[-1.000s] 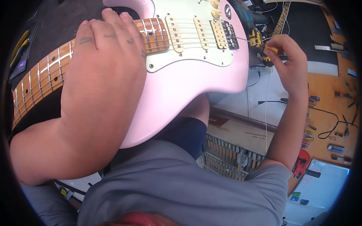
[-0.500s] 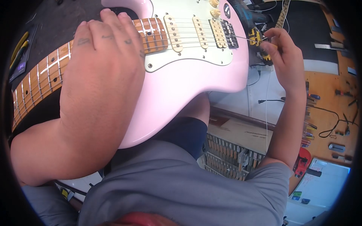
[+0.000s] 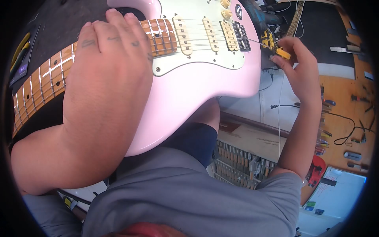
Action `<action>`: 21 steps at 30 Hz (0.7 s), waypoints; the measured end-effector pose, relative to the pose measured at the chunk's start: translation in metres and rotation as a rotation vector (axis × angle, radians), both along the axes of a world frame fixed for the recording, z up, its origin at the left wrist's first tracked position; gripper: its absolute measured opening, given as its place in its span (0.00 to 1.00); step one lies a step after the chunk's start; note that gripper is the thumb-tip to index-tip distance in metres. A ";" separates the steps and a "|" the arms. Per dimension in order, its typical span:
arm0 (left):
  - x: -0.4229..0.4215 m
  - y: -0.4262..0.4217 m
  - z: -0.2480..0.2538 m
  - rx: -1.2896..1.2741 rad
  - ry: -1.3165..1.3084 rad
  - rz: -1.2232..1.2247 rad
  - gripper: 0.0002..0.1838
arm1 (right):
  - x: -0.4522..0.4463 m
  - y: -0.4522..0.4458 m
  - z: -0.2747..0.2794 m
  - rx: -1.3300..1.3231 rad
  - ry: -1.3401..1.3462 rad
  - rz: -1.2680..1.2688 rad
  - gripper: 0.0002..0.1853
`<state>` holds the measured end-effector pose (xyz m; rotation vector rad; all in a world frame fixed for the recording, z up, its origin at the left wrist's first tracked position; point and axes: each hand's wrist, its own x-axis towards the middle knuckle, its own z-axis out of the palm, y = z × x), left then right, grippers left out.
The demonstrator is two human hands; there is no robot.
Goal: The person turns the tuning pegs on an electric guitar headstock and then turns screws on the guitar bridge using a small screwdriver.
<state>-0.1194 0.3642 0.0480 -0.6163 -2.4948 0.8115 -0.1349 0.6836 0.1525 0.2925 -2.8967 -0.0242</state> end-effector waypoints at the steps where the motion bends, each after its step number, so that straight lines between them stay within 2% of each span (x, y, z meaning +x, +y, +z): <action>1: 0.000 0.000 0.000 -0.011 0.003 -0.004 0.28 | 0.000 0.000 -0.002 -0.010 0.039 0.077 0.10; 3: 0.000 0.000 0.000 -0.018 0.011 -0.006 0.28 | -0.004 0.011 0.002 0.096 0.097 0.255 0.11; 6: 0.000 0.001 -0.001 -0.020 0.020 0.005 0.28 | -0.005 0.027 0.011 0.077 -0.063 0.092 0.11; 9: 0.001 0.002 0.000 -0.029 0.020 0.006 0.28 | -0.011 0.038 0.005 -0.106 -0.151 -0.119 0.12; 15: 0.000 0.002 0.000 -0.022 0.027 0.006 0.28 | 0.003 0.005 0.000 -0.110 -0.153 -0.088 0.07; 18: 0.000 0.001 0.000 -0.023 0.023 0.003 0.28 | 0.005 0.020 -0.004 -0.105 -0.016 0.039 0.06; 21: 0.000 0.002 0.001 -0.039 0.018 0.012 0.28 | 0.009 0.025 -0.002 -0.163 -0.022 0.034 0.06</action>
